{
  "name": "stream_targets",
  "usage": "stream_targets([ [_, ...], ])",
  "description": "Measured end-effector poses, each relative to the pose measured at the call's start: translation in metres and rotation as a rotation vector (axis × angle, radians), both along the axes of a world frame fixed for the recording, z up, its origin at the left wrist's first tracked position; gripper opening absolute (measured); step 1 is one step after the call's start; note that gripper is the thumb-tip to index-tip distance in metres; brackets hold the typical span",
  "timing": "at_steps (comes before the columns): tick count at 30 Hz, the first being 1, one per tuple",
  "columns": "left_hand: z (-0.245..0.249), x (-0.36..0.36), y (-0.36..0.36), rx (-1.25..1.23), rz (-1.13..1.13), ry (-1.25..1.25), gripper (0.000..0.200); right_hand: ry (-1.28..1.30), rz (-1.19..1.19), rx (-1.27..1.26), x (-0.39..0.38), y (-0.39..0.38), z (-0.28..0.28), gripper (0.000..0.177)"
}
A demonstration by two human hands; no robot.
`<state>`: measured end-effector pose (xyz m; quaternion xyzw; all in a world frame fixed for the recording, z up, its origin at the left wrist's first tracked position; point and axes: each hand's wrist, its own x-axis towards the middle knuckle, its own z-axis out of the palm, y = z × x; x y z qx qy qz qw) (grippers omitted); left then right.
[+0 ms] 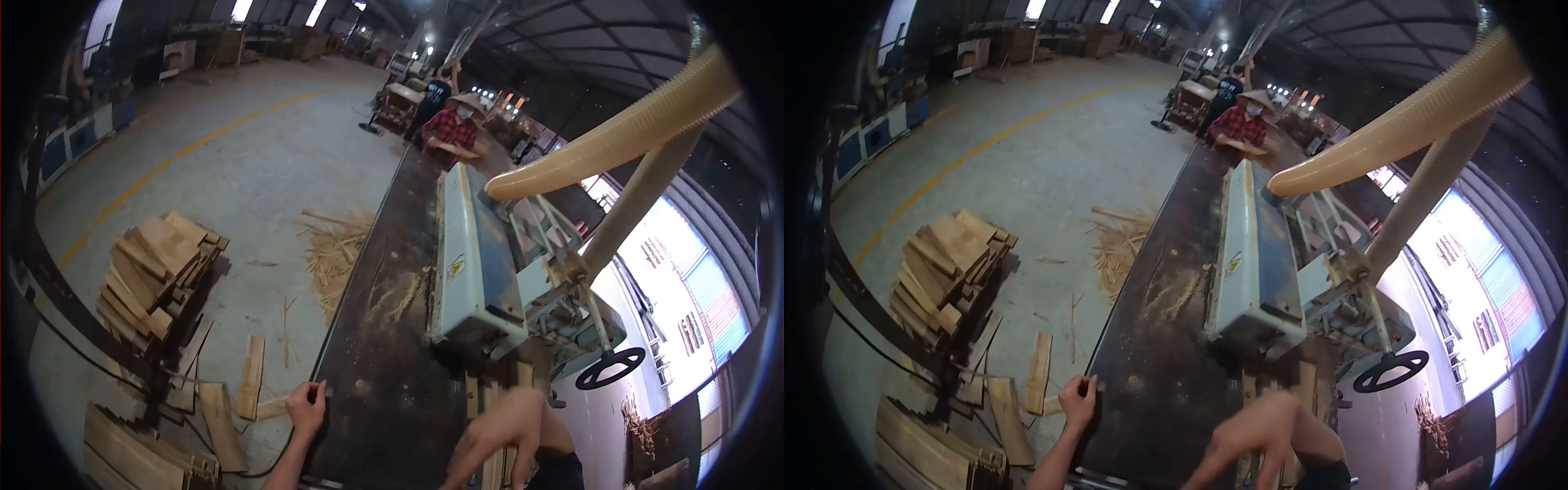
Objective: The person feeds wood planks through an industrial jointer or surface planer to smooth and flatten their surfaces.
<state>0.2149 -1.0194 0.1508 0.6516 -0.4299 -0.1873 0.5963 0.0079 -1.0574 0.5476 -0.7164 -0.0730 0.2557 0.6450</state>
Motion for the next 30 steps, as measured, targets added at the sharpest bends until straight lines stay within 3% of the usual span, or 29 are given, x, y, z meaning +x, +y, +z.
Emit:
stream_targets([
  [1, -0.001, 0.001, 0.0, -0.003, -0.007, -0.023, 0.02, 0.016, -0.07, -0.016, 0.005, 0.013, -0.001, 0.055],
  [4, -0.008, 0.002, -0.001, -0.023, -0.016, -0.046, 0.02, -0.099, -0.346, -0.095, -0.027, 0.011, -0.058, 0.081],
  [5, -0.008, 0.001, 0.0, -0.02, -0.015, -0.026, 0.02, 0.017, -0.607, -0.266, -0.041, 0.014, -0.07, 0.074],
  [7, -0.005, 0.0, -0.001, -0.018, -0.015, 0.011, 0.021, 0.223, -1.011, -0.853, -0.068, 0.02, -0.109, 0.073],
  [9, 0.0, 0.001, -0.001, -0.013, -0.019, 0.04, 0.022, 0.413, -1.155, -1.271, -0.121, 0.033, -0.156, 0.067],
  [11, -0.002, 0.004, -0.003, 0.006, -0.046, 0.015, 0.024, 0.619, -1.64, -0.933, -0.167, 0.053, -0.177, 0.063],
  [13, -0.006, 0.002, -0.005, 0.027, -0.072, 0.008, 0.026, 0.684, -2.014, -0.861, -0.229, 0.075, -0.218, 0.061],
  [15, -0.004, 0.002, -0.007, 0.032, -0.078, -0.018, 0.029, 0.928, -1.956, -1.28, -0.29, 0.1, -0.257, 0.082],
  [17, -0.003, 0.0, -0.006, 0.053, -0.092, -0.052, 0.032, 1.437, -1.833, -1.56, -0.325, 0.126, -0.297, 0.109],
  [18, -0.005, 0.001, -0.007, 0.078, -0.107, -0.052, 0.033, 1.575, -1.866, -1.351, -0.324, 0.135, -0.298, 0.124],
  [20, -0.001, 0.003, -0.004, 0.106, -0.137, -0.059, 0.032, 1.552, -1.808, -1.292, -0.404, 0.184, -0.399, 0.112],
  [21, -0.001, 0.003, -0.002, 0.107, -0.164, 0.017, 0.031, 1.62, -1.732, -1.296, -0.366, 0.193, -0.376, 0.1],
  [23, -0.009, 0.0, -0.009, 0.089, -0.173, 0.088, 0.031, 1.432, -2.019, -1.437, -0.346, 0.206, -0.399, 0.094],
  [26, -0.016, 0.002, -0.005, 0.087, -0.152, 0.054, 0.031, 1.381, -2.039, -1.465, -0.336, 0.208, -0.404, 0.097],
  [30, -0.012, 0.005, -0.005, 0.067, -0.159, 0.013, 0.032, 1.086, -1.984, -1.728, -0.333, 0.212, -0.405, 0.079],
])
